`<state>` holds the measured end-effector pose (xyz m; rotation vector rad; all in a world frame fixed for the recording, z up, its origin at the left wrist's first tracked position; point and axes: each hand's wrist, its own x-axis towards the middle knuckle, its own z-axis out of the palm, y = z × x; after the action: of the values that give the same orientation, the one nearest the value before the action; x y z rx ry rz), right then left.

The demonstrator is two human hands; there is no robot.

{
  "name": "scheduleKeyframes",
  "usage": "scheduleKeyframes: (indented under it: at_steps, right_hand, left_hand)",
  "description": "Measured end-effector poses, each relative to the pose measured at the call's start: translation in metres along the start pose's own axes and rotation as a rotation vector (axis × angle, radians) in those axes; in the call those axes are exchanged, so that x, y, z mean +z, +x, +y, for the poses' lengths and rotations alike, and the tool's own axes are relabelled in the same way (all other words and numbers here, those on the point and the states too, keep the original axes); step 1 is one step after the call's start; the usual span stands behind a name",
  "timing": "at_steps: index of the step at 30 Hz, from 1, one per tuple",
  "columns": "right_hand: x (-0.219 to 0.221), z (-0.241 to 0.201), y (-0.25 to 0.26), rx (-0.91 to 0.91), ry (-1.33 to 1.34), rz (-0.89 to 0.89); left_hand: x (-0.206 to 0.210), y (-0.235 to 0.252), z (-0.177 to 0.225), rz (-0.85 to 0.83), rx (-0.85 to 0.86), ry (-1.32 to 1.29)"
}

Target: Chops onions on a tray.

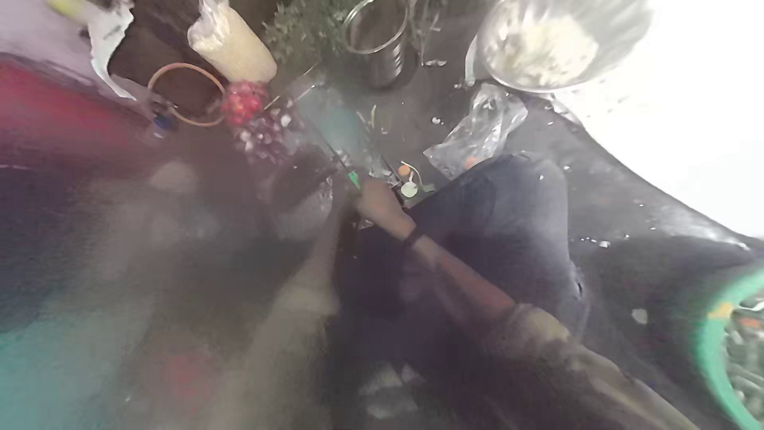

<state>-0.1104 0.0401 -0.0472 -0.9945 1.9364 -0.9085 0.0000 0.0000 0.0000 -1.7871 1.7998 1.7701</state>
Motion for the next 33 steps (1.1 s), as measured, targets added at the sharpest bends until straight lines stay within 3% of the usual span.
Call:
scheduleKeyframes:
  at_steps: [3, 5, 8, 13, 19, 20, 22, 24, 28, 30, 33]
  right_hand:
    - [-0.003, 0.004, -0.001, -0.018, 0.001, 0.030]
    - [-0.007, 0.006, -0.005, -0.008, 0.041, 0.051]
    - [-0.011, 0.007, -0.008, -0.010, 0.040, 0.102]
    - [-0.016, -0.004, 0.020, -0.004, -0.063, 0.109]
    - [-0.028, -0.013, -0.011, 0.012, -0.084, 0.099]
    - [-0.027, -0.010, -0.001, 0.020, -0.089, 0.128]
    - [-0.031, -0.006, 0.012, 0.035, -0.075, 0.164]
    - [-0.036, 0.000, 0.019, 0.046, -0.009, 0.192]
    - [-0.037, 0.005, 0.024, 0.084, 0.114, 0.201]
    - [-0.037, 0.002, 0.021, 0.084, 0.111, 0.200]
    - [-0.037, 0.001, 0.019, 0.111, 0.097, 0.204]
  left_hand:
    - [0.001, 0.031, -0.015, 0.020, 0.038, 0.039]
    - [0.010, 0.082, -0.040, 0.180, 0.316, 0.174]
    - [-0.005, 0.130, -0.021, 0.347, 0.513, 0.384]
    - [-0.042, 0.118, -0.032, 0.552, 0.251, 0.436]
    - [-0.022, 0.114, -0.047, 0.596, -0.041, 0.587]
    - [-0.019, 0.106, -0.044, 0.554, -0.061, 0.588]
    - [-0.030, 0.087, -0.021, 0.257, -0.180, 0.584]
    - [-0.026, 0.124, -0.054, 0.426, 0.131, 0.532]
    - [-0.027, 0.155, -0.062, 0.155, 0.417, 0.381]
    - [-0.019, 0.146, -0.057, 0.227, 0.418, 0.410]
    - [-0.017, 0.124, -0.044, 0.507, 0.197, 0.482]
